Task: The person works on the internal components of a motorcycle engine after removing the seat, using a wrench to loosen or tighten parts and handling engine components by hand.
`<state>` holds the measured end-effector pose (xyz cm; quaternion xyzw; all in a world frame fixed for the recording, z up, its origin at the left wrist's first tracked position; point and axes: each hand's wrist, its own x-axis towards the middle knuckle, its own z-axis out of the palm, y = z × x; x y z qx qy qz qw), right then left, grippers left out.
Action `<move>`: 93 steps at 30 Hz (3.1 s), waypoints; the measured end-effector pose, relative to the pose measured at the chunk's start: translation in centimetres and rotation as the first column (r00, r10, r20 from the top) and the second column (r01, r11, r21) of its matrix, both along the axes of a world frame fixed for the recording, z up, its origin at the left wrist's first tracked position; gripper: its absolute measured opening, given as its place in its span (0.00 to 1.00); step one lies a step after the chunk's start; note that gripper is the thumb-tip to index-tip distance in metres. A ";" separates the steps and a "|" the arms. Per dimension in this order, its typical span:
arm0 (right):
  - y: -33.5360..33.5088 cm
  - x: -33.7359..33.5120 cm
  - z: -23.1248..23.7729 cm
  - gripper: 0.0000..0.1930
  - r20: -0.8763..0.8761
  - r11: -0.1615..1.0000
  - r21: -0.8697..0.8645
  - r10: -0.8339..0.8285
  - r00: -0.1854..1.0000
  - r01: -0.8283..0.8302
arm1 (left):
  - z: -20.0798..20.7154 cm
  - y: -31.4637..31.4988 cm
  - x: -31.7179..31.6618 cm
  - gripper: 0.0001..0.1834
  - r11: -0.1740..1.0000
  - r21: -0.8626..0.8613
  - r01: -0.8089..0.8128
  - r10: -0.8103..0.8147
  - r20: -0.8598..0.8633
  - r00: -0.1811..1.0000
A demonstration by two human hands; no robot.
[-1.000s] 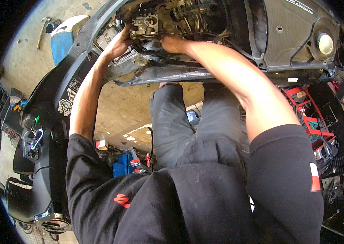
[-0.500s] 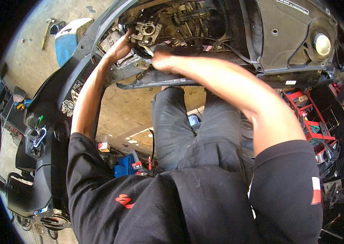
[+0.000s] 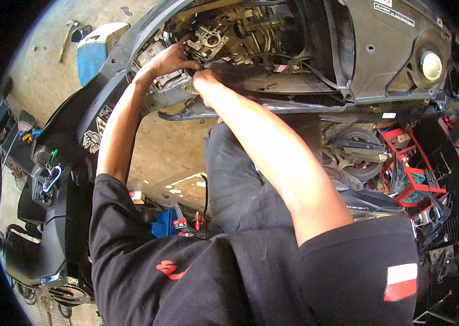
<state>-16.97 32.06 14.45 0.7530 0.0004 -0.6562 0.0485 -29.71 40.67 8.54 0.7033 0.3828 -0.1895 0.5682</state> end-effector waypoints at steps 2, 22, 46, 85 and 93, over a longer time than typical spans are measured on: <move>0.3 -1.0 -0.3 0.21 0.083 0.998 0.016 -0.059 0.995 0.058 | 0.2 -0.8 0.5 0.50 0.960 0.027 -0.278 0.275 0.086 0.958; 2.0 -5.3 -0.2 0.21 0.267 0.661 -0.085 -0.706 0.656 0.746 | -6.4 -1.0 0.3 0.32 0.883 0.148 -0.446 0.447 0.031 0.894; -1.4 1.5 0.2 0.16 0.039 0.997 0.065 0.048 0.998 -0.050 | -0.6 1.2 3.4 0.35 0.917 -0.064 -0.395 0.389 -0.090 0.917; 0.6 4.1 6.2 0.12 0.380 0.265 0.332 0.841 0.386 -0.905 | -4.3 -5.7 1.9 0.25 0.953 0.112 -0.282 0.234 0.320 0.918; 2.8 2.0 4.1 0.13 0.342 0.132 0.255 0.914 0.217 -0.958 | -3.3 -4.8 2.5 0.25 0.967 0.137 -0.214 0.166 0.298 0.940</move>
